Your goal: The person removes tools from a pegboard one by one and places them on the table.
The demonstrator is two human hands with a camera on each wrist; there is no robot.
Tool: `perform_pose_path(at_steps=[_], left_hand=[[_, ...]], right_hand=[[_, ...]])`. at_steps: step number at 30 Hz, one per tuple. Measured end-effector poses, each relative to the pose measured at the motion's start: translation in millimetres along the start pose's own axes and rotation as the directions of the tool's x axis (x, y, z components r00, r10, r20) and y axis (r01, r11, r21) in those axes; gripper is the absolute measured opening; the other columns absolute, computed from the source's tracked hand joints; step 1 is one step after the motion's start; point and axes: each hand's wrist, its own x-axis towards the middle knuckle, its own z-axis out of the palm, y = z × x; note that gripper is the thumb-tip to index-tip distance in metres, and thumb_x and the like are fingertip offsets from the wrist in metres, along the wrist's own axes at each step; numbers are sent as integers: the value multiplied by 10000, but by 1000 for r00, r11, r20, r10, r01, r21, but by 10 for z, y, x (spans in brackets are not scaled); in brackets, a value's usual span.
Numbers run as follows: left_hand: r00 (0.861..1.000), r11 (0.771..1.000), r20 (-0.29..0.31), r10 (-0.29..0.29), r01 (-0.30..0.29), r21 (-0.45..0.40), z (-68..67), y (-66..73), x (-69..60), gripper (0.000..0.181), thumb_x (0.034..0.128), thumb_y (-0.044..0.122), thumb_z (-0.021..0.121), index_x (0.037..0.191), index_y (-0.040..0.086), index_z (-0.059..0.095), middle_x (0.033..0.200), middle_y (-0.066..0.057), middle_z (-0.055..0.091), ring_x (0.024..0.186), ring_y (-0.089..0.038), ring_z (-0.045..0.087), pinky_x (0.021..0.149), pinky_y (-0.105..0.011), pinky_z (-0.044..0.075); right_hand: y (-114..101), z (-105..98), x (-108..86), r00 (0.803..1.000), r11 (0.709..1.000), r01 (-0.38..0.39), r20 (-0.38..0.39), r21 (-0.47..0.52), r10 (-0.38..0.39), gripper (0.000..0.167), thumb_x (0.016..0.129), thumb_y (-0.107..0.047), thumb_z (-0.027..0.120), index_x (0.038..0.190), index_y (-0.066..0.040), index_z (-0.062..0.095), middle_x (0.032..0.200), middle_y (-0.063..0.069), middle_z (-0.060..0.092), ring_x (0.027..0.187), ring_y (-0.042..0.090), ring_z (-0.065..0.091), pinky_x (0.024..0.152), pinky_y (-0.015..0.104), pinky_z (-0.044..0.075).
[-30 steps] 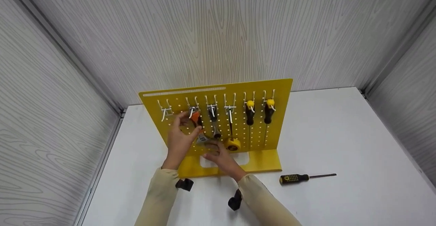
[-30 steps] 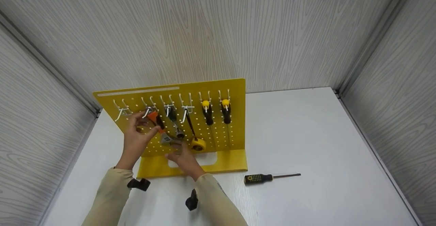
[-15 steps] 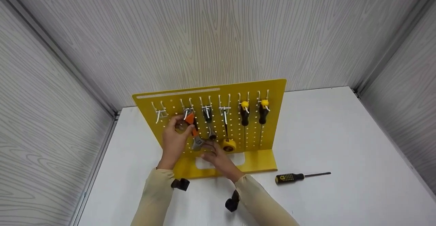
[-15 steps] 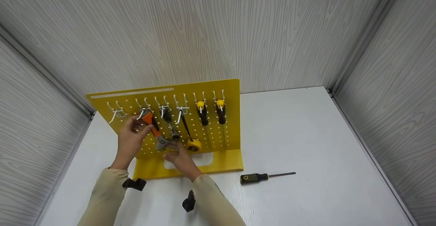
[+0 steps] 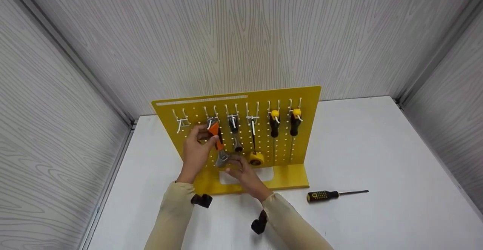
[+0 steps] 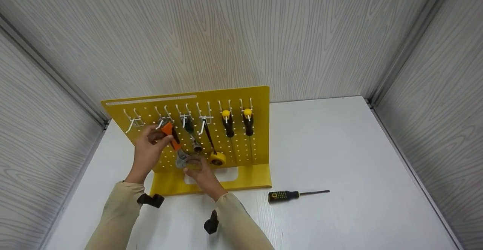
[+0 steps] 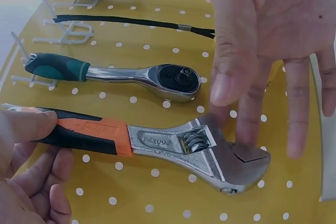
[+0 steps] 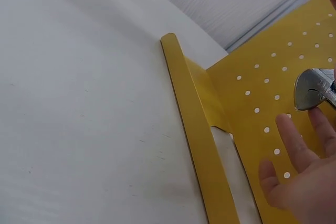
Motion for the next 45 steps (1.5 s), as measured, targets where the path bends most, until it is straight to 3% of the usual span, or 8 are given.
perform_pose_path(at_steps=[4, 8, 13, 18, 26, 29, 34, 45], left_hand=[[1000, 1000, -15, -15, 15, -14, -9, -1, -3, 362, 837, 159, 751, 1153, 51, 610, 1053, -140, 704, 965, -238, 668, 744, -276, 518], [1000, 1000, -10, -26, 26, -18, -14, 11, -24, 355, 841, 179, 747, 1146, 57, 613, 1047, -130, 716, 967, -230, 668, 806, -330, 526], [1000, 999, -21, -17, 16, -28, -22, 44, -62, 342, 830, 160, 757, 1127, 51, 626, 1032, -142, 719, 946, -239, 680, 770, -313, 556], [1000, 999, -25, -5, 4, -39, -39, 58, -113, 350, 815, 165, 770, 1120, 51, 642, 1012, -134, 726, 926, -226, 681, 759, -258, 527], [1000, 997, -15, -18, 17, -81, -100, 78, -211, 364, 819, 177, 768, 1136, 47, 642, 1039, -144, 724, 939, -224, 675, 757, -237, 557], [1000, 997, -18, -10, 8, -79, -120, 104, -253, 361, 817, 174, 771, 1133, 50, 647, 1024, -138, 727, 923, -208, 668, 782, -213, 521], [999, 998, -23, 40, -41, -47, -126, 148, -326, 344, 810, 178, 778, 1109, 56, 659, 989, -122, 733, 896, -190, 647, 751, -285, 402], [999, 996, 17, 36, -34, -77, -64, 194, -530, 343, 802, 173, 787, 1104, 77, 656, 972, -89, 732, 878, -148, 653, 797, -334, 385]], right_hand=[[-25, -7, 0, 1000, 999, 9, -15, -39, -9, 547, 961, -321, 586, 1414, -120, 355, 1422, 94, 464, 1345, 266, 417, 1121, 477, 338], [-38, 0, -8, 999, 999, 22, -34, -41, -24, 542, 961, -339, 581, 1406, -123, 359, 1417, 86, 480, 1339, 253, 418, 1107, 464, 361], [-27, 34, -21, 999, 999, 34, -29, 13, -33, 544, 954, -348, 590, 1389, -111, 367, 1381, 93, 506, 1256, 225, 506, 1076, 418, 409], [-23, 78, -36, 996, 993, 78, -45, 90, -74, 474, 974, -298, 550, 1356, -56, 406, 1274, 146, 571, 1061, 209, 624, 1040, 488, 428], [-53, 169, -79, 994, 987, 76, -88, 145, -63, 319, 1000, -200, 519, 1240, -2, 448, 1164, 143, 606, 924, 154, 635, 985, 524, 457], [-65, 182, -103, 994, 988, 65, -96, 141, -52, 296, 1001, -200, 518, 1221, -12, 459, 1156, 141, 609, 936, 155, 620, 994, 515, 448], [-70, 162, -168, 995, 991, 50, -90, 124, -39, 300, 996, -248, 526, 1210, -49, 457, 1186, 111, 589, 1064, 179, 601, 1066, 509, 385], [-37, -10, -440, 992, 990, 93, -99, 105, -83, 298, 962, -247, 582, 1157, -48, 476, 1161, 75, 579, 1095, 169, 593, 1033, 407, 443]])
